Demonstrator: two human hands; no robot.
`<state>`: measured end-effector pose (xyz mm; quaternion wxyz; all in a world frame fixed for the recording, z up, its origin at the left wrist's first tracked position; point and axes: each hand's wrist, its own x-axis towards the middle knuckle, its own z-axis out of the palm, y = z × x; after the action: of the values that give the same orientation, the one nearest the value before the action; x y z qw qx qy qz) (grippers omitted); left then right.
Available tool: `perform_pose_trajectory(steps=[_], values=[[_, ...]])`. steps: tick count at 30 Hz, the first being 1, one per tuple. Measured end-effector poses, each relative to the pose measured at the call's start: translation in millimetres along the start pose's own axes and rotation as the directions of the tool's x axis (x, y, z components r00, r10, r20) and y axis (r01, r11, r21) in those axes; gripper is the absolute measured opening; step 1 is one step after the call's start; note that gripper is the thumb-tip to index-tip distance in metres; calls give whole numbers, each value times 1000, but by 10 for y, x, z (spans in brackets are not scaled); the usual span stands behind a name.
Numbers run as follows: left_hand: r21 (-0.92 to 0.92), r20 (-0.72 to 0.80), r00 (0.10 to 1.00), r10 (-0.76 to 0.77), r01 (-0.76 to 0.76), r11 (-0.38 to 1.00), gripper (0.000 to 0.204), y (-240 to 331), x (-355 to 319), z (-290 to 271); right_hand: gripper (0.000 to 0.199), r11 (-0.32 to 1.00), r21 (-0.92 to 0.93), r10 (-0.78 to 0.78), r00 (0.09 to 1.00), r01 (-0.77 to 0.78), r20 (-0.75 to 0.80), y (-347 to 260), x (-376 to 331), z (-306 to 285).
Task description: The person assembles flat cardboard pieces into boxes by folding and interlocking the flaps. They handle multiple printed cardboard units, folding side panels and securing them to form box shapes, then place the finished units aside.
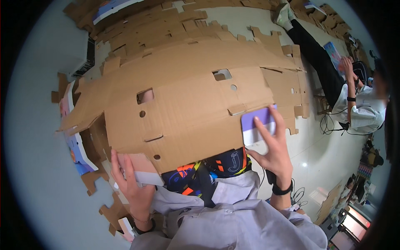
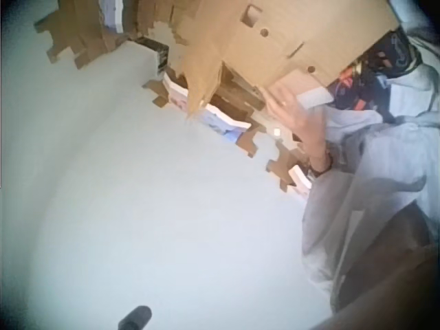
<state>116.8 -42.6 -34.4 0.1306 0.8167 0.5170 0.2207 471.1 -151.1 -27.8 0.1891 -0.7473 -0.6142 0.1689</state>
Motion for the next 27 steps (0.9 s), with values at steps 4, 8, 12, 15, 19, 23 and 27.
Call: perform_pose_trajectory(steps=[4, 8, 12, 15, 19, 23, 27], values=[[62, -42, 997, 60, -57, 996, 72, -158, -27, 155, 80, 997, -1, -75, 973, 76, -220, -5, 176, 167], [86, -71, 986, 150, -143, 986, 61, -199, -11, 59, 64, 992, 65, -96, 978, 110, -187, 97, 140, 133], [313, 43, 983, 177, -182, 932, 64, -128, 22, -283, 65, 951, -218, -240, 967, 218, -82, 91, 139, -157], [66, 76, 974, 212, -217, 974, 55, -76, 149, -432, 57, 977, -41, -207, 974, 211, 91, 27, 259, -424], [73, 449, 893, 15, -53, 996, 40, -66, 467, -569, 46, 991, -93, -85, 984, 100, 155, -146, 437, -497], [227, 469, 866, -170, 67, 972, 26, -25, 675, -470, 72, 907, -381, -203, 979, 180, -19, -323, 573, -148], [205, 162, 982, -94, 59, 977, 21, -8, 699, -104, 113, 944, -226, -235, 970, 241, 52, -335, 673, 88]])
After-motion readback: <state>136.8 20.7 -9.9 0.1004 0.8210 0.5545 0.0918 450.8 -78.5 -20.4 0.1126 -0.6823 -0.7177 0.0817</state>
